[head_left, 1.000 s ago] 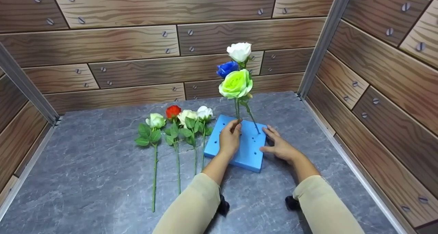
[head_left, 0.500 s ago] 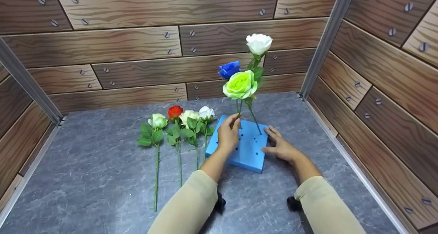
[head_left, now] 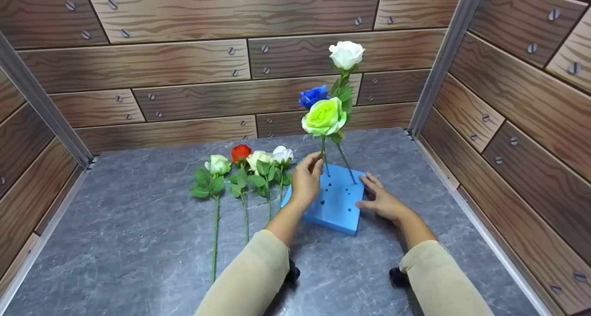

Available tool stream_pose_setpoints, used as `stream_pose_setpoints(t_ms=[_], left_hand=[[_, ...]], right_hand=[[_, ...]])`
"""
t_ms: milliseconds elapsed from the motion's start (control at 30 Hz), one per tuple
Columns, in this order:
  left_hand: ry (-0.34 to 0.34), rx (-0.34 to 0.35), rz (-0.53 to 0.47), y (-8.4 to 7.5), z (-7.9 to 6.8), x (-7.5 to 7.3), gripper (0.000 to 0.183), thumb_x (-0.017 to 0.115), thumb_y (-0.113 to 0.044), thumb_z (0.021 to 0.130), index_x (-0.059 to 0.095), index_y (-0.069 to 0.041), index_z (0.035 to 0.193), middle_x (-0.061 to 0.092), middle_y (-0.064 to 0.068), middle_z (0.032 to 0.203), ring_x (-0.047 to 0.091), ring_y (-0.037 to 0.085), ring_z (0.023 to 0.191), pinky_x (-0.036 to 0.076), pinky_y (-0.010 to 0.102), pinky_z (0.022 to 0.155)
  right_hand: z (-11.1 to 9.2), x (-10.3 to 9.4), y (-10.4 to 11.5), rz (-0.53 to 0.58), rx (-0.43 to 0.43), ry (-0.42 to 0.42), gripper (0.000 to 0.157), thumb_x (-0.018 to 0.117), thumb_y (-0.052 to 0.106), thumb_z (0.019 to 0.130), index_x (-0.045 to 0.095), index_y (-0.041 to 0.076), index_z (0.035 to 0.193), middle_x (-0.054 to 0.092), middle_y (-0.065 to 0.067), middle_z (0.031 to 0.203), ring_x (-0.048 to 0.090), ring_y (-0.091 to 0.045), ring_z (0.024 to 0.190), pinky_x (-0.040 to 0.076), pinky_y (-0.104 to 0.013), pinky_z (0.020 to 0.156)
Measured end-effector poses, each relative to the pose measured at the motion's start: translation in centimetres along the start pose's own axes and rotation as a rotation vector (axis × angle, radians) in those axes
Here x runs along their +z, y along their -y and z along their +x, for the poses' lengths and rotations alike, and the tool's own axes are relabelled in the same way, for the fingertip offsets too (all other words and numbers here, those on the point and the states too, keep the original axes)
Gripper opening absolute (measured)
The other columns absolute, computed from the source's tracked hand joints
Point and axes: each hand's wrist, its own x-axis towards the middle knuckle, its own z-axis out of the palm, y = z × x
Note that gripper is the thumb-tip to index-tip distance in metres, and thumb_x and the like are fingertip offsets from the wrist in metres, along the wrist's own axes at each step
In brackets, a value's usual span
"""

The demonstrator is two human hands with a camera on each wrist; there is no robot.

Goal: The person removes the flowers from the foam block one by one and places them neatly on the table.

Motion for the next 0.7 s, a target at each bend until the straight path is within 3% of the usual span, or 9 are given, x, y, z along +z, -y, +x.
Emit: stream_pose_setpoints(t_ms=[100,300,467,700], left_hand=[[-0.013,0.018,-0.001,-0.2,0.2,-0.1,0.028,0.061,-0.015,0.112,0.073,-0.008,0.136,0.078,0.012,0.110,0.076,0.030,0.100,0.063,0.025,0.081],[-0.050,0.030,0.043,-0.7,0.4,-0.5,0.027,0.063,-0.015,0.111,0.074,-0.010,0.135,0.080,0.011,0.109,0.077,0.024,0.095,0.064,0.024,0.081],[-0.061,0.038,-0.010,-1.0,0.5,-1.2,0.028,0.061,-0.012,0.111,0.072,-0.005,0.136,0.079,0.020,0.113,0.078,0.030,0.098,0.066,0.026,0.082],[-0.051,0.017,-0.060,-1.3,0.6,-2.4,0.028,0.061,-0.013,0.112,0.067,-0.006,0.138,0.078,0.019,0.115,0.077,0.031,0.096,0.065,0.026,0.079]], right_hand=[[-0.1,0.0,0.1,0.001,0.002,-0.001,0.102,0.080,0.032,0.101,0.013,0.014,0.176,-0.015,-0.014,0.183,-0.007,-0.047,0.169,0.011,-0.068,0.138],[-0.2,0.1,0.1,-0.006,0.001,-0.003,0.102,0.080,0.032,0.101,0.013,0.014,0.176,-0.015,-0.015,0.183,-0.016,-0.047,0.168,0.006,-0.071,0.137],[-0.2,0.1,0.3,-0.016,0.011,-0.009,0.103,0.081,0.032,0.100,0.013,0.014,0.175,-0.015,-0.016,0.183,-0.022,-0.047,0.167,-0.002,-0.074,0.135],[-0.2,0.1,0.4,-0.014,0.005,-0.004,0.104,0.080,0.033,0.100,0.011,0.013,0.176,-0.015,-0.017,0.183,-0.017,-0.049,0.167,0.003,-0.074,0.135]])
